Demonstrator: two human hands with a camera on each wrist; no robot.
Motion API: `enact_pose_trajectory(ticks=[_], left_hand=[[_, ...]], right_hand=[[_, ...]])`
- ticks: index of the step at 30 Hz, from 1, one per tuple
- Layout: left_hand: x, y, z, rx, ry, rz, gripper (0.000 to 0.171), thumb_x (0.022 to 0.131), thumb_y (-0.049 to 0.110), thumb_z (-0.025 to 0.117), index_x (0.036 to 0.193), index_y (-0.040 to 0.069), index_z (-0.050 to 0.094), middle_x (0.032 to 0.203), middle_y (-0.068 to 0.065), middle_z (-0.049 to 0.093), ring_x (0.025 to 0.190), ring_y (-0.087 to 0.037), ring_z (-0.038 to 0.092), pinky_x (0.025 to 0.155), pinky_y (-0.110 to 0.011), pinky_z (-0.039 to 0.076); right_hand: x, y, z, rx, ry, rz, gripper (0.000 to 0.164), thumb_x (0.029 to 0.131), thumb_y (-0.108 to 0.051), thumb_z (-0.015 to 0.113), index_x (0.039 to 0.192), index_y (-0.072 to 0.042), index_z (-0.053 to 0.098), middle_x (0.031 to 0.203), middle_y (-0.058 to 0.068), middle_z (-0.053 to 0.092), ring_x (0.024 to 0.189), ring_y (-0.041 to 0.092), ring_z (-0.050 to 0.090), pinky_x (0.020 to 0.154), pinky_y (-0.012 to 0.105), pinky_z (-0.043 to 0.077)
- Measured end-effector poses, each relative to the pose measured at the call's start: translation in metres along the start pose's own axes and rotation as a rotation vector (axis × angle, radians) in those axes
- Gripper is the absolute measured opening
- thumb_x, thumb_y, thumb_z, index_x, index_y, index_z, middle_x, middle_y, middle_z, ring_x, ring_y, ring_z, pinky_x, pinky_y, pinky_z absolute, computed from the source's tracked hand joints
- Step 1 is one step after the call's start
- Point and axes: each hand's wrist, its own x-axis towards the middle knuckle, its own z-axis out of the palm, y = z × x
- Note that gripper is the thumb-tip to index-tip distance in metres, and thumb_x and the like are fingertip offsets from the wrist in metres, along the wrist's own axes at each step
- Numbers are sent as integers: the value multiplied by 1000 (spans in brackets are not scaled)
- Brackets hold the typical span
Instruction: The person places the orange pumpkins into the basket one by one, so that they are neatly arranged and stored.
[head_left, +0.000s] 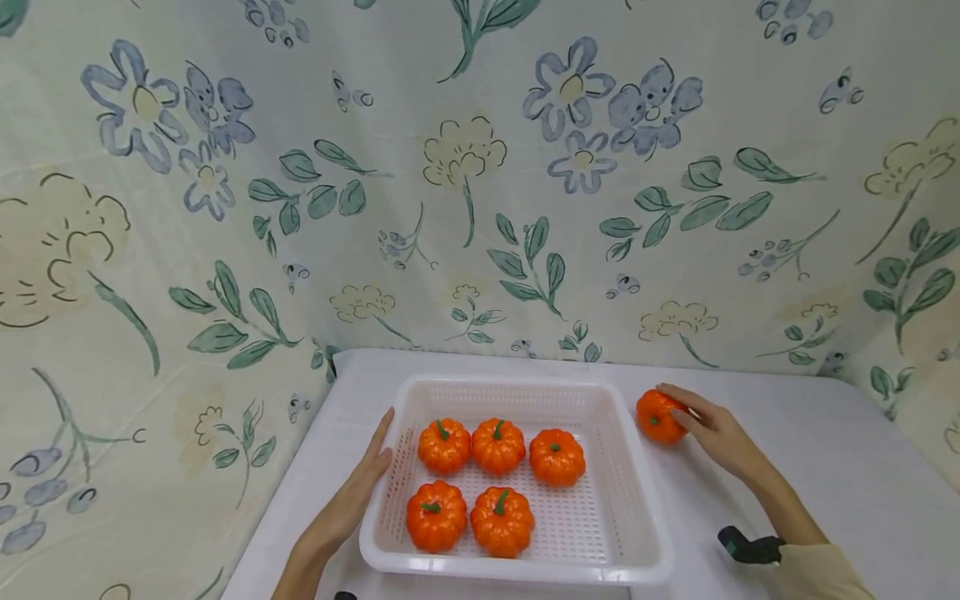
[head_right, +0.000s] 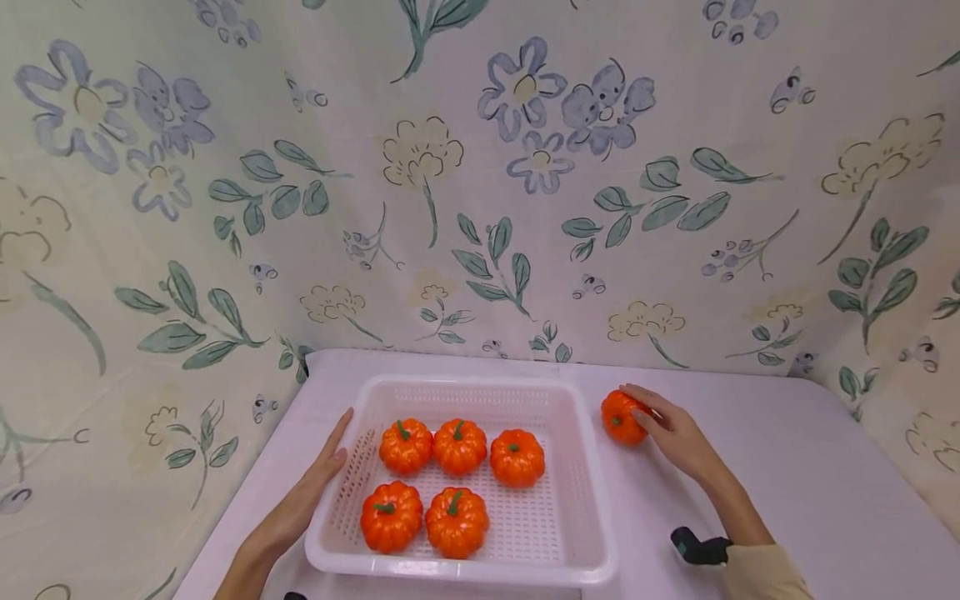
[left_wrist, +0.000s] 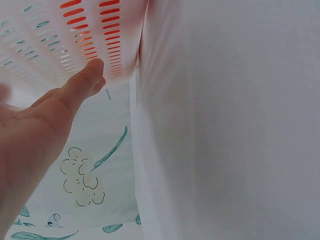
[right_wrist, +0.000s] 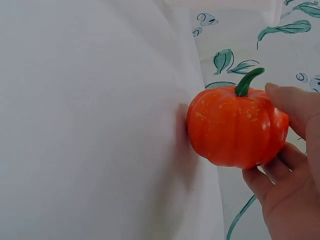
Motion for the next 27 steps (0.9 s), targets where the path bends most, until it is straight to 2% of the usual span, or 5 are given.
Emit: enact_pose_trajectory(ticks=[2, 5, 9, 15, 27], left_hand=[[0, 0, 0, 1, 1, -2, 61, 110, 49, 28, 166, 43, 4, 177, 1, -5, 161, -43, -3, 117, -71, 10], [0, 1, 0, -4, -1, -2, 61, 110, 49, 28, 166, 43, 4, 176, 1, -5, 161, -43, -3, 117, -71, 10], [0, 1, 0, -4, -1, -3, 60, 110, 49, 28, 165, 44, 4, 177, 1, -5, 161, -43, -2, 117, -71, 11], [0, 2, 1, 1, 0, 1, 60, 110, 49, 27, 166, 43, 4, 177, 0, -4, 161, -44, 0, 117, -70, 14], [-1, 2, 1, -3, 2, 11, 60, 111, 46, 25, 166, 41, 2, 177, -1, -5, 161, -43, -2, 118, -71, 10]], right_hand=[[1, 0, 1, -21, 1, 11, 52, 105, -26, 62, 153, -10, 51, 157, 25, 48, 143, 51, 40, 115, 36, 46], [2, -1, 4, -31, 8, 36, 55, 103, -27, 65, 152, -7, 51, 156, 26, 48, 142, 53, 41, 107, 67, 39], [0, -2, 6, 29, -4, 120, 59, 106, -34, 59, 155, -5, 46, 159, 28, 43, 146, 54, 38, 109, 67, 38], [-6, 5, 5, 95, -42, 248, 69, 109, -44, 48, 162, -4, 31, 166, 32, 26, 151, 56, 25, 115, 73, 31], [-17, 20, -2, 104, -120, 354, 79, 108, -54, 42, 163, 1, 23, 166, 36, 19, 151, 61, 17, 116, 76, 24]])
